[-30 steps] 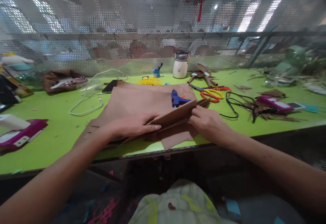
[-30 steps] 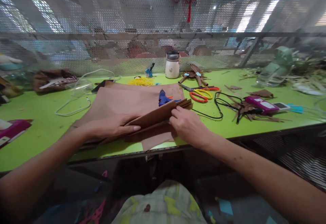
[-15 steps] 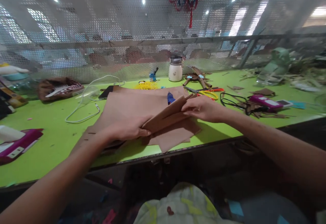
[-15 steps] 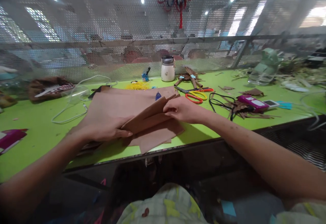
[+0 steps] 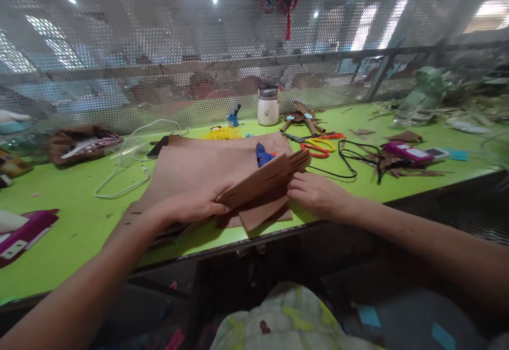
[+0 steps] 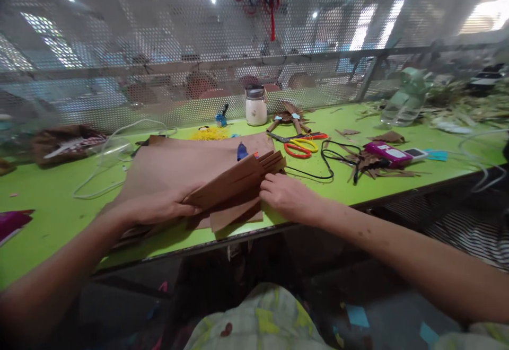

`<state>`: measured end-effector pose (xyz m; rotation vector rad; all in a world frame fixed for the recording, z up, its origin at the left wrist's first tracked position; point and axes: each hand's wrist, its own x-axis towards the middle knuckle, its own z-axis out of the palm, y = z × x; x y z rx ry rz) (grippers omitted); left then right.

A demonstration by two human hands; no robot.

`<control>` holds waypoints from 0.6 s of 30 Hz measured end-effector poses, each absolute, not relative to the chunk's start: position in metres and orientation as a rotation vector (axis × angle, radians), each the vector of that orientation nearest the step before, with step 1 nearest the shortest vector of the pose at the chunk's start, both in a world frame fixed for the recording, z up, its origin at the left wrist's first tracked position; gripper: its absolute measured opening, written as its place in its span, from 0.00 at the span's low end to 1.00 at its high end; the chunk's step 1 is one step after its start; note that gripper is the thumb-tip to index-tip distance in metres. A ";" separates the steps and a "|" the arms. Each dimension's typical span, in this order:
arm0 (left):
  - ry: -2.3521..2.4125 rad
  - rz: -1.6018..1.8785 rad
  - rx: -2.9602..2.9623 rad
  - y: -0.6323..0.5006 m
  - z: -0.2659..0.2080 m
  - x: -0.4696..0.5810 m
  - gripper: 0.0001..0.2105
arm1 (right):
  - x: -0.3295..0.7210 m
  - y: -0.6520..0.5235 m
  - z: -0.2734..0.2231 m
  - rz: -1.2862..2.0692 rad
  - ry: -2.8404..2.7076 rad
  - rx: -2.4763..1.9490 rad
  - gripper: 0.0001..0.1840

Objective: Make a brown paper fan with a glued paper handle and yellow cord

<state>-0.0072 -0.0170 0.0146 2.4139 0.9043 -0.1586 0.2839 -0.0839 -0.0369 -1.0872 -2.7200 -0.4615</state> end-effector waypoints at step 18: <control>1.048 0.004 2.523 -0.033 0.015 0.001 0.26 | 0.285 -0.051 0.006 -0.191 -2.221 -1.078 0.09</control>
